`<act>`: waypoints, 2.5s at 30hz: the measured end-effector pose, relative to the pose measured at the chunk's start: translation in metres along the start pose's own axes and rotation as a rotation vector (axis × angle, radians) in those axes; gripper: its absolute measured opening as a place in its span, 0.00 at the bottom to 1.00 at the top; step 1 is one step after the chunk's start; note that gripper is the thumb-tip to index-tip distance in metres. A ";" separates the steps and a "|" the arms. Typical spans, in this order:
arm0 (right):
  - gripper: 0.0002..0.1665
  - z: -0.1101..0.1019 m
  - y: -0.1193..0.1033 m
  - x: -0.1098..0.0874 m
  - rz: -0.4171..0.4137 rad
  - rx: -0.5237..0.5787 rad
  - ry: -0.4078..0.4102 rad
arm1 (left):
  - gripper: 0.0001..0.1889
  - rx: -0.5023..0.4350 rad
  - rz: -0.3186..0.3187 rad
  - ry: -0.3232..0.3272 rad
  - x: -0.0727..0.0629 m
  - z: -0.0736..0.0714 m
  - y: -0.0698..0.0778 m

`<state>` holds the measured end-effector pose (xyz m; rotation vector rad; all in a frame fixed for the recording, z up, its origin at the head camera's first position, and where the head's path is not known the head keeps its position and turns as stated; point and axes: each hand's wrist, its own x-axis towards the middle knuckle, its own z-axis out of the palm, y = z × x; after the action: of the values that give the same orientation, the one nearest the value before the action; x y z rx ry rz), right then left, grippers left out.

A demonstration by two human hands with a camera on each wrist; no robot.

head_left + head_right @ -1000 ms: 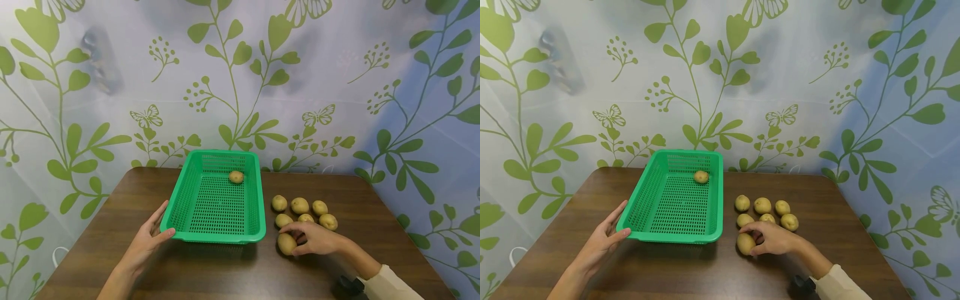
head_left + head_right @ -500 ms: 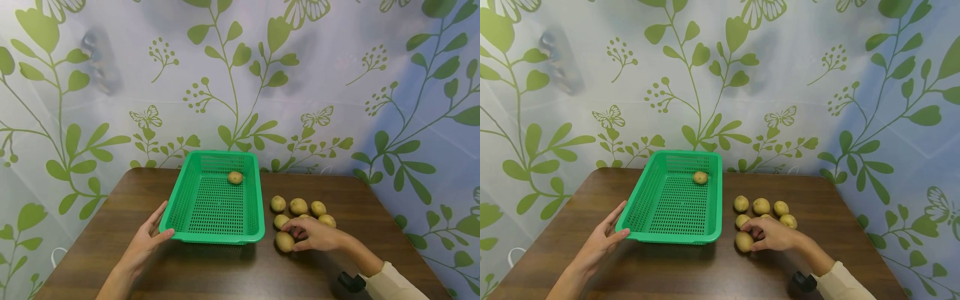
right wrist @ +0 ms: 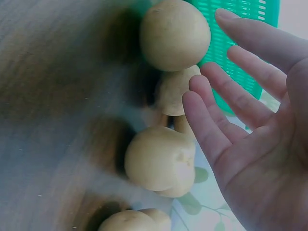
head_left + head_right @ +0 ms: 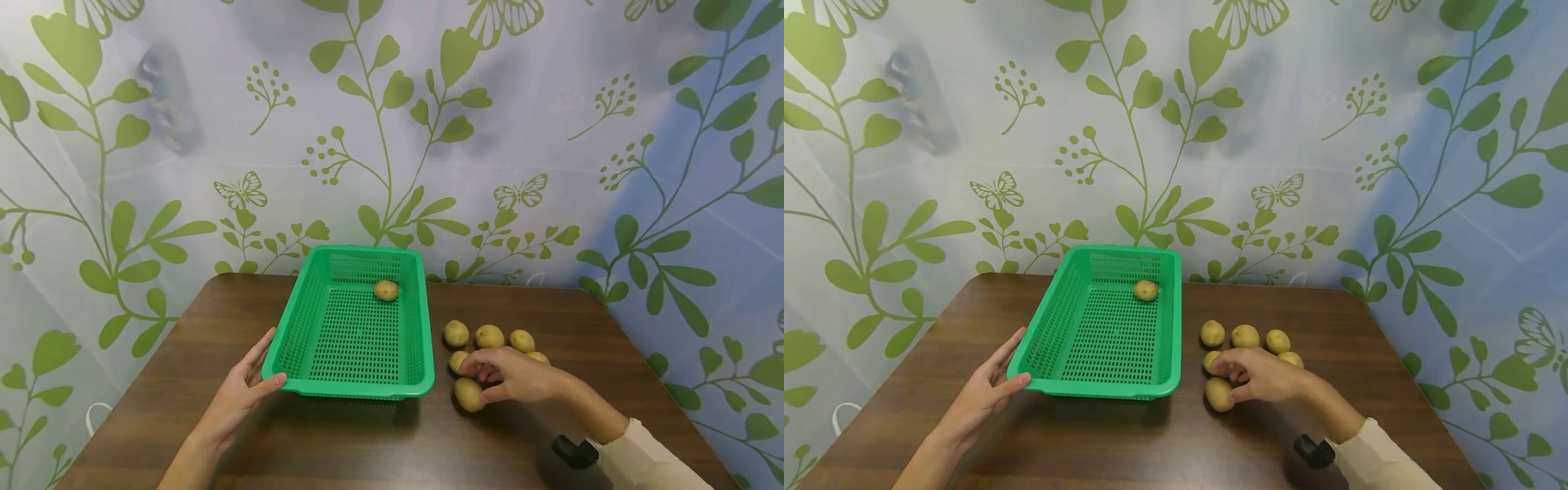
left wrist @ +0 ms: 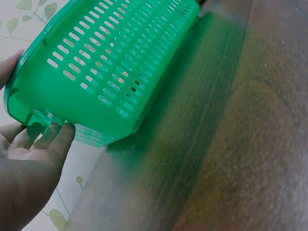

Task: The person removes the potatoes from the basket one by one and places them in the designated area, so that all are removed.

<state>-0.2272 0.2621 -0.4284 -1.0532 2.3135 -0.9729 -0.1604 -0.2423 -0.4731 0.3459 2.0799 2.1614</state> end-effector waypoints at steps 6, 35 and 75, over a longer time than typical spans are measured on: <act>0.28 -0.005 -0.003 0.004 0.005 -0.016 -0.003 | 0.44 -0.029 0.008 -0.010 0.002 0.000 -0.002; 0.27 -0.055 -0.045 0.065 -0.011 -0.145 -0.025 | 0.43 0.019 -0.026 0.018 0.000 -0.002 -0.003; 0.32 -0.082 -0.085 0.157 0.066 -0.302 -0.144 | 0.43 -0.048 0.002 -0.005 -0.003 -0.002 -0.006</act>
<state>-0.3344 0.1352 -0.3240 -1.1117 2.4053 -0.5134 -0.1586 -0.2445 -0.4797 0.3484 2.0219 2.2049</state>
